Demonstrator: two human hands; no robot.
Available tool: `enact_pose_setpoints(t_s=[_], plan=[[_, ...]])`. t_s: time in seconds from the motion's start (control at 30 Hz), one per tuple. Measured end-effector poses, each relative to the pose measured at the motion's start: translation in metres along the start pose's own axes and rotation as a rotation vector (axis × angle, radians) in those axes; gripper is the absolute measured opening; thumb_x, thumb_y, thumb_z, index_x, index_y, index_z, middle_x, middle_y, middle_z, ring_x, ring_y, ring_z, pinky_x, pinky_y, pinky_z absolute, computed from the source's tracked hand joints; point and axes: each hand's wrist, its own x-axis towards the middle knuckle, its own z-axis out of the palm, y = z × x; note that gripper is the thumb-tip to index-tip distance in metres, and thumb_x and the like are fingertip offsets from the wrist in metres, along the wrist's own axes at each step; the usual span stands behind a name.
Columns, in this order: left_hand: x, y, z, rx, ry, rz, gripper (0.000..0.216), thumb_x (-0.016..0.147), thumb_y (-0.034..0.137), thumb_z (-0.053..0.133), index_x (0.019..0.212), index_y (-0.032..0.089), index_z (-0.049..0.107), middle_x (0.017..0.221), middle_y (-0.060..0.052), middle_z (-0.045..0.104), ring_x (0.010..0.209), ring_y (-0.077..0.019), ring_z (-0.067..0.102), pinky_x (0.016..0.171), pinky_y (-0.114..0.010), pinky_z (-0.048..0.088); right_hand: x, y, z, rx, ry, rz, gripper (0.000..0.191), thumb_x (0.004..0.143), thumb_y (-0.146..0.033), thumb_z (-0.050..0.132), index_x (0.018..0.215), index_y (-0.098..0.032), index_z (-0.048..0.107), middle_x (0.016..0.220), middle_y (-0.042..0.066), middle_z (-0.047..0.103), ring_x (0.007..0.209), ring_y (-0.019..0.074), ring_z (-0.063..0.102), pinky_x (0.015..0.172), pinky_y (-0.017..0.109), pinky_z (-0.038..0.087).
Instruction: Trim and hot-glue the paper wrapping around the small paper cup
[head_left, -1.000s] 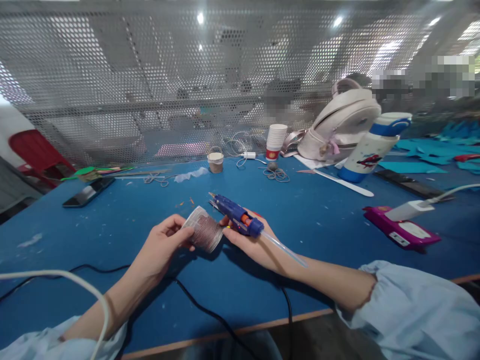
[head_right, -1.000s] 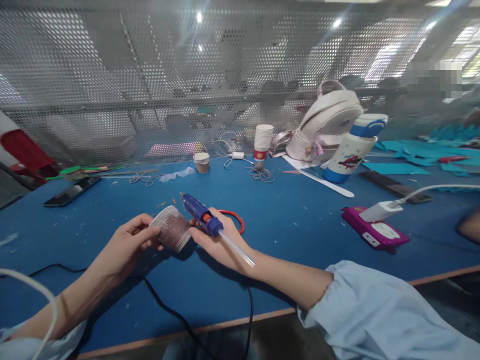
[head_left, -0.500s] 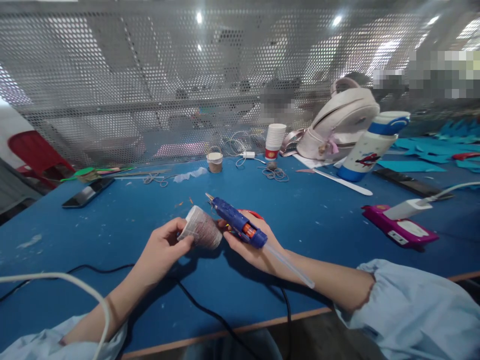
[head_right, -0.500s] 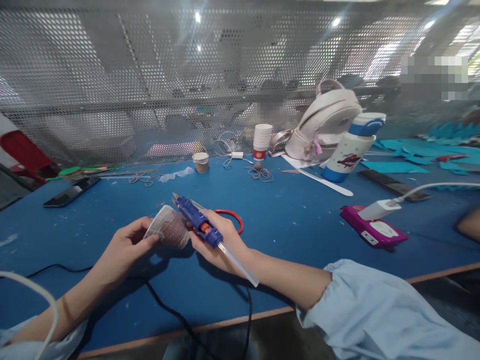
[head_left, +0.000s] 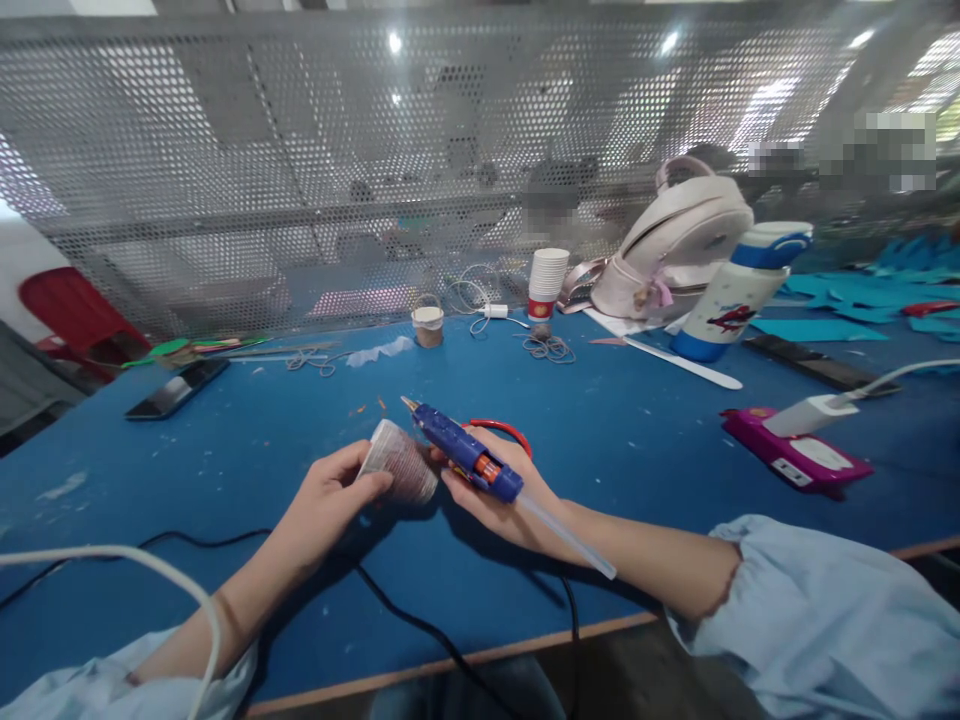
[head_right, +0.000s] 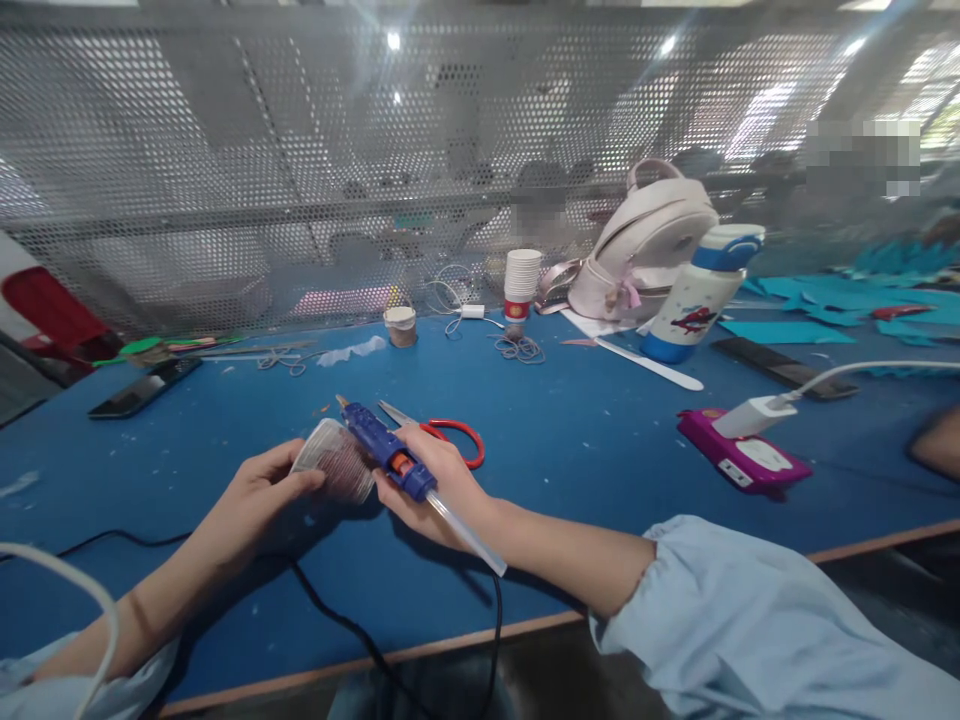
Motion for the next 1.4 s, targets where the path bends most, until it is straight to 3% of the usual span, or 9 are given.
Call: enact_pose_setpoints(t_s=[0.27,0.37,0.6,0.8,1.03,1.2,1.4], plan=[[0.001,0.002,-0.002,-0.273,-0.081,-0.112,0.038,0.076,0.055,0.066,0.071,0.018,0.069,0.066,-0.002,0.060,0.056,-0.0140,0.053,0.049,-0.026,0.049,0.012,-0.010,-0.004,0.147,0.048,0.374,0.018,0.082,-0.030,0.061,0.092,-0.016,0.066,0.093,0.006,0.072,0.083,0.0188,0.066,0.078,0.031,0.052],[0.000,0.006,-0.005,-0.367,-0.067,-0.101,0.038,0.078,0.054,0.064,0.078,0.018,0.072,0.071,-0.004,0.064,0.056,-0.0151,0.058,0.052,-0.028,0.053,0.013,-0.004,-0.003,0.185,0.062,0.397,0.021,0.083,-0.034,0.062,0.092,-0.015,0.068,0.093,0.007,0.072,0.086,0.0203,0.066,0.081,0.033,0.051],[0.000,0.009,-0.007,-0.414,0.005,-0.136,0.017,0.068,0.031,0.072,0.080,0.018,0.074,0.077,-0.002,0.068,0.055,-0.0130,0.060,0.055,-0.027,0.053,0.011,0.004,-0.001,0.199,0.027,0.388,0.024,0.085,-0.036,0.062,0.094,-0.015,0.069,0.091,0.008,0.071,0.081,0.0193,0.065,0.076,0.033,0.052],[0.004,0.009,-0.010,-0.319,0.083,-0.138,0.024,0.061,0.034,0.077,0.076,0.016,0.073,0.070,-0.002,0.067,0.050,-0.0127,0.058,0.051,-0.027,0.052,0.011,0.009,-0.001,0.362,0.035,0.396,0.023,0.083,-0.036,0.064,0.090,-0.015,0.068,0.098,0.010,0.072,0.090,0.0227,0.069,0.086,0.039,0.054],[0.012,-0.005,-0.029,0.010,0.285,-0.077,0.043,0.066,0.049,0.075,0.095,0.017,0.075,0.090,-0.006,0.074,0.059,-0.0140,0.059,0.058,-0.028,0.050,0.015,-0.002,-0.006,0.427,0.077,0.488,0.030,0.072,-0.042,0.075,0.085,-0.016,0.067,0.094,0.010,0.072,0.089,0.0246,0.071,0.085,0.039,0.057],[0.012,-0.007,-0.031,0.308,0.282,0.047,0.040,0.072,0.052,0.064,0.094,0.020,0.075,0.085,-0.004,0.074,0.061,-0.0157,0.060,0.061,-0.028,0.049,0.016,-0.004,-0.004,0.458,0.055,0.486,0.031,0.070,-0.042,0.077,0.082,-0.016,0.065,0.090,0.008,0.070,0.084,0.0219,0.070,0.080,0.037,0.059],[0.011,-0.010,-0.028,0.470,0.219,0.211,0.035,0.071,0.045,0.062,0.095,0.022,0.072,0.091,-0.006,0.072,0.077,-0.0198,0.063,0.067,-0.029,0.050,0.016,-0.006,-0.005,0.433,0.043,0.508,0.027,0.071,-0.039,0.075,0.081,-0.015,0.064,0.091,0.008,0.068,0.080,0.0190,0.069,0.075,0.033,0.059]])
